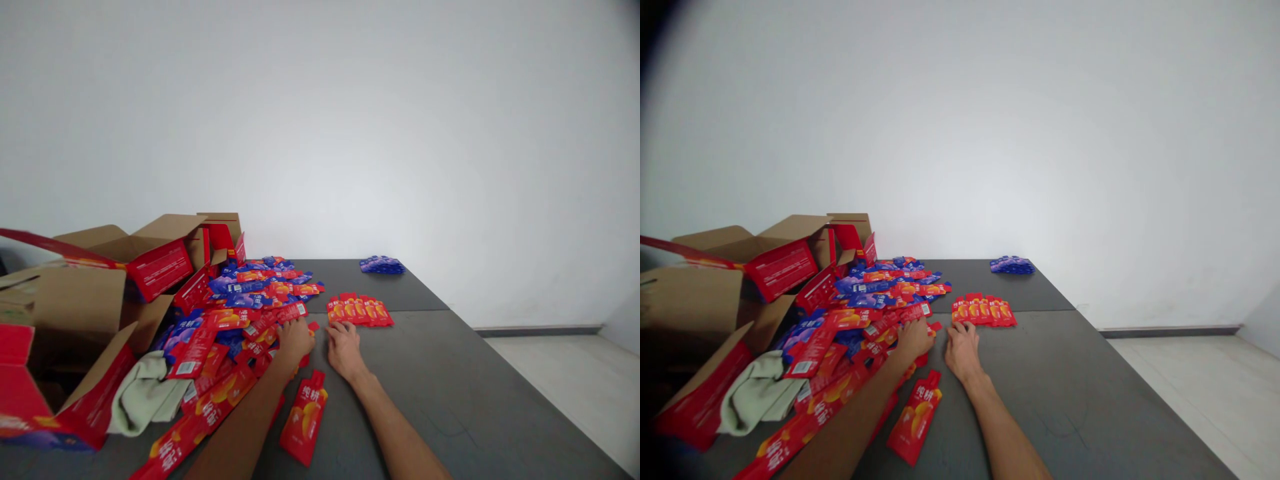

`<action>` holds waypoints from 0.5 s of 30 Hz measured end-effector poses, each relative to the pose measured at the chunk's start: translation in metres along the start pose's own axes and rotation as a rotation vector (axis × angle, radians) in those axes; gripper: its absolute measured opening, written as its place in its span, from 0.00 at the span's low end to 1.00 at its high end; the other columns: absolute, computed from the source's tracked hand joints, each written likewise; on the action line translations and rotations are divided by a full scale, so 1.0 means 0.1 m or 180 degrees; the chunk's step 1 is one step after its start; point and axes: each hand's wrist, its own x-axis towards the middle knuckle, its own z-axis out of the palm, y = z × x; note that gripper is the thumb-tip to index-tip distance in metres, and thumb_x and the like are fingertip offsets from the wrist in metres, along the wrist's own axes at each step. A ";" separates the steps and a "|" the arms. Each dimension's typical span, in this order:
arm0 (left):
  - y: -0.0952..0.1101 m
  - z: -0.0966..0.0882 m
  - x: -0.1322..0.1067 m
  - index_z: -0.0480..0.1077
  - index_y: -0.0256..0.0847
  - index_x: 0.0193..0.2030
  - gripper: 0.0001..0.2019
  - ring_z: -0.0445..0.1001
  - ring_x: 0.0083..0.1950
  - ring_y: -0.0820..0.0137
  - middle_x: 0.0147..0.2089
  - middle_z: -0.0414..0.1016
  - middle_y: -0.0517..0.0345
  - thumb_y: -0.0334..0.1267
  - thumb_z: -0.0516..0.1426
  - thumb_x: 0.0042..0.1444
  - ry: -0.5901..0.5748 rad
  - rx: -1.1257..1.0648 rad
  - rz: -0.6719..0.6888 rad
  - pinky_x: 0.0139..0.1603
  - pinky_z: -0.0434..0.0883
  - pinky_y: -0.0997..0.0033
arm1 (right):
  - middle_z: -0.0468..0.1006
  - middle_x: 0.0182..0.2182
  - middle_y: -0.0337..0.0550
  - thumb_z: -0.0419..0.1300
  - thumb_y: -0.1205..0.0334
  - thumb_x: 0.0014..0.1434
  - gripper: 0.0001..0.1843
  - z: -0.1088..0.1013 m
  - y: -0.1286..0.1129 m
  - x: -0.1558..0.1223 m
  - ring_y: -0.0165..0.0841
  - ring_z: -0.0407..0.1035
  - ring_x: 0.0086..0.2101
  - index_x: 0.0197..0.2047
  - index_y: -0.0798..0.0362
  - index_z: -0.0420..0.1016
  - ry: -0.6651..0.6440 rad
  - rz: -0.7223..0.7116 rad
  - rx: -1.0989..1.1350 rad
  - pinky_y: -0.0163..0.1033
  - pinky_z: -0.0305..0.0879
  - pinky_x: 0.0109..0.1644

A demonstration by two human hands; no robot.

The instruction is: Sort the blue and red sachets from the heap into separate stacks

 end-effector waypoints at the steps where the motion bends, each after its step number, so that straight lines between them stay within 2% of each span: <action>1: -0.02 -0.02 0.00 0.72 0.36 0.51 0.21 0.72 0.55 0.47 0.50 0.76 0.36 0.41 0.61 0.50 0.0008 -0.0030 -0.0009 0.53 0.65 0.51 | 0.75 0.55 0.47 0.51 0.66 0.63 0.18 -0.01 -0.03 -0.01 0.45 0.59 0.54 0.49 0.47 0.79 -0.0001 -0.0022 0.0073 0.45 0.59 0.53; 5: 0.03 -0.13 0.03 0.71 0.35 0.51 0.23 0.71 0.57 0.52 0.52 0.74 0.39 0.43 0.62 0.49 0.0317 -0.0316 0.0063 0.55 0.65 0.59 | 0.79 0.46 0.48 0.52 0.64 0.64 0.15 -0.06 -0.14 -0.03 0.40 0.64 0.49 0.44 0.50 0.80 -0.0017 -0.0111 0.0490 0.42 0.57 0.54; 8: 0.15 -0.21 0.06 0.66 0.33 0.57 0.29 0.69 0.59 0.56 0.55 0.72 0.38 0.45 0.61 0.50 0.0577 -0.0899 0.0061 0.57 0.64 0.64 | 0.79 0.38 0.45 0.53 0.59 0.64 0.13 -0.08 -0.21 -0.04 0.36 0.68 0.40 0.42 0.52 0.78 -0.0121 -0.0167 0.1183 0.38 0.61 0.47; 11: 0.31 -0.21 0.10 0.63 0.31 0.60 0.34 0.68 0.61 0.56 0.59 0.70 0.36 0.50 0.62 0.50 0.0490 -0.1669 -0.0035 0.57 0.65 0.65 | 0.76 0.29 0.39 0.54 0.53 0.62 0.14 -0.06 -0.20 -0.01 0.31 0.65 0.28 0.39 0.53 0.75 -0.0176 0.0054 0.1930 0.33 0.60 0.33; 13: 0.43 -0.17 0.12 0.64 0.32 0.60 0.31 0.70 0.60 0.58 0.59 0.71 0.38 0.50 0.60 0.54 0.0390 -0.2206 -0.0107 0.56 0.66 0.66 | 0.75 0.26 0.38 0.55 0.50 0.60 0.16 -0.04 -0.13 0.02 0.30 0.63 0.25 0.38 0.54 0.75 -0.0004 0.0306 0.2227 0.33 0.58 0.29; 15: 0.54 -0.12 0.13 0.65 0.35 0.60 0.26 0.73 0.56 0.62 0.56 0.74 0.42 0.45 0.58 0.56 0.0263 -0.2675 -0.0214 0.53 0.68 0.68 | 0.75 0.25 0.38 0.56 0.48 0.59 0.18 -0.05 0.00 0.07 0.31 0.64 0.25 0.39 0.54 0.75 0.0270 0.0584 0.2379 0.34 0.60 0.29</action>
